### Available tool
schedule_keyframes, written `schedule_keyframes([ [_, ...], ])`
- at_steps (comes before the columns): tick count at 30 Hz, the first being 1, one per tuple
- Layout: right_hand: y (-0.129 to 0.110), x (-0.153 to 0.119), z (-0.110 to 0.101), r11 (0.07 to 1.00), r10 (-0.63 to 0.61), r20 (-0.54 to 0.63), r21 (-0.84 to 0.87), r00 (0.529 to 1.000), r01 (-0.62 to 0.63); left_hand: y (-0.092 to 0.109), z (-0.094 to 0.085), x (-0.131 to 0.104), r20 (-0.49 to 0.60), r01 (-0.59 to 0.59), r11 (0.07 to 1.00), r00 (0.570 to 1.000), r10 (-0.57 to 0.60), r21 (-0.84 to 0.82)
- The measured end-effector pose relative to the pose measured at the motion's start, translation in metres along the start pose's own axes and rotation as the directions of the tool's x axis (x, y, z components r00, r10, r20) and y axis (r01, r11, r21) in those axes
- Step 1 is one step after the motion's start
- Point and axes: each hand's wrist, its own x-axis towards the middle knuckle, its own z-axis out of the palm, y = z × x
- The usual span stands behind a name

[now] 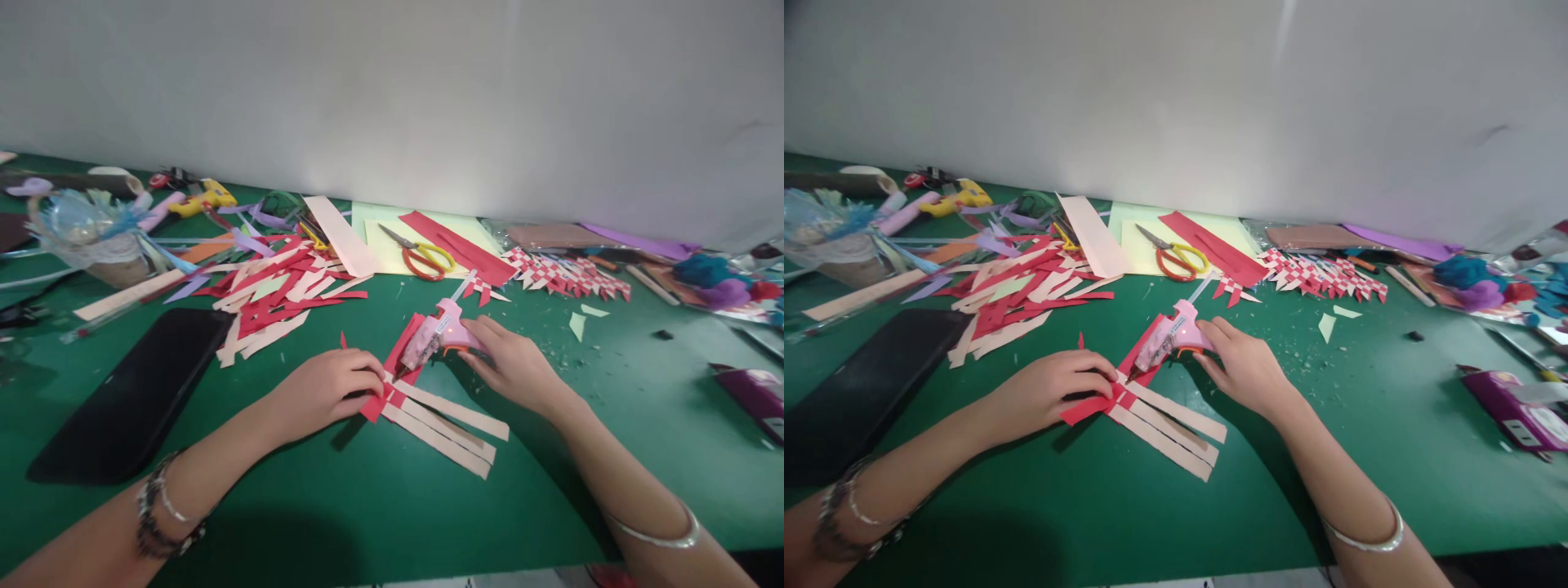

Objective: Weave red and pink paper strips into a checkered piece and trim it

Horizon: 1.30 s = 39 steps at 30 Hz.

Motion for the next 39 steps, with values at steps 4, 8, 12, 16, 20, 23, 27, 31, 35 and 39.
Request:
schedule_keyframes([
  [4, 0.001, 0.000, 0.000, 1.000, 0.009, -0.007, -0.028, 1.000, -0.010, 0.001, -0.001, 0.001, -0.001, -0.002, 1.000, 1.000, 0.002, 0.007],
  [8, 0.003, -0.001, 0.000, 0.998, 0.030, -0.020, -0.048, 0.999, -0.031, 0.001, -0.002, 0.002, 0.010, 0.011, 1.000, 1.000, -0.011, 0.003],
  [12, 0.005, 0.000, 0.000, 0.997, 0.062, -0.028, -0.051, 0.998, -0.063, 0.001, -0.003, 0.001, 0.010, 0.018, 1.000, 1.000, -0.018, -0.005],
  [16, 0.006, 0.000, -0.001, 0.994, 0.090, -0.047, -0.063, 0.995, -0.093, 0.001, -0.002, 0.000, 0.007, 0.012, 1.000, 1.000, -0.012, -0.010],
  [20, 0.009, -0.001, -0.001, 0.991, 0.114, -0.050, -0.071, 0.992, -0.117, 0.000, -0.002, 0.000, 0.006, 0.013, 1.000, 1.000, -0.013, -0.008],
  [23, 0.011, -0.001, -0.001, 0.988, 0.125, -0.045, -0.088, 0.991, -0.129, 0.000, -0.001, 0.000, 0.005, 0.007, 1.000, 1.000, -0.007, -0.003],
  [27, 0.014, -0.002, 0.000, 0.983, 0.138, -0.062, -0.113, 0.988, -0.144, 0.001, -0.001, -0.001, 0.004, 0.003, 1.000, 1.000, -0.003, 0.005],
  [31, 0.018, -0.002, 0.002, 0.978, 0.164, -0.091, -0.115, 0.982, -0.174, 0.001, -0.002, 0.001, -0.001, 0.000, 1.000, 1.000, 0.000, 0.007],
  [35, 0.020, -0.001, 0.002, 0.974, 0.182, -0.089, -0.117, 0.979, -0.192, 0.001, -0.002, 0.001, -0.005, -0.003, 1.000, 1.000, 0.003, 0.005],
  [39, 0.021, -0.001, 0.001, 0.966, 0.206, -0.101, -0.139, 0.973, -0.219, 0.001, -0.002, 0.001, -0.003, 0.004, 1.000, 1.000, -0.004, 0.008],
])
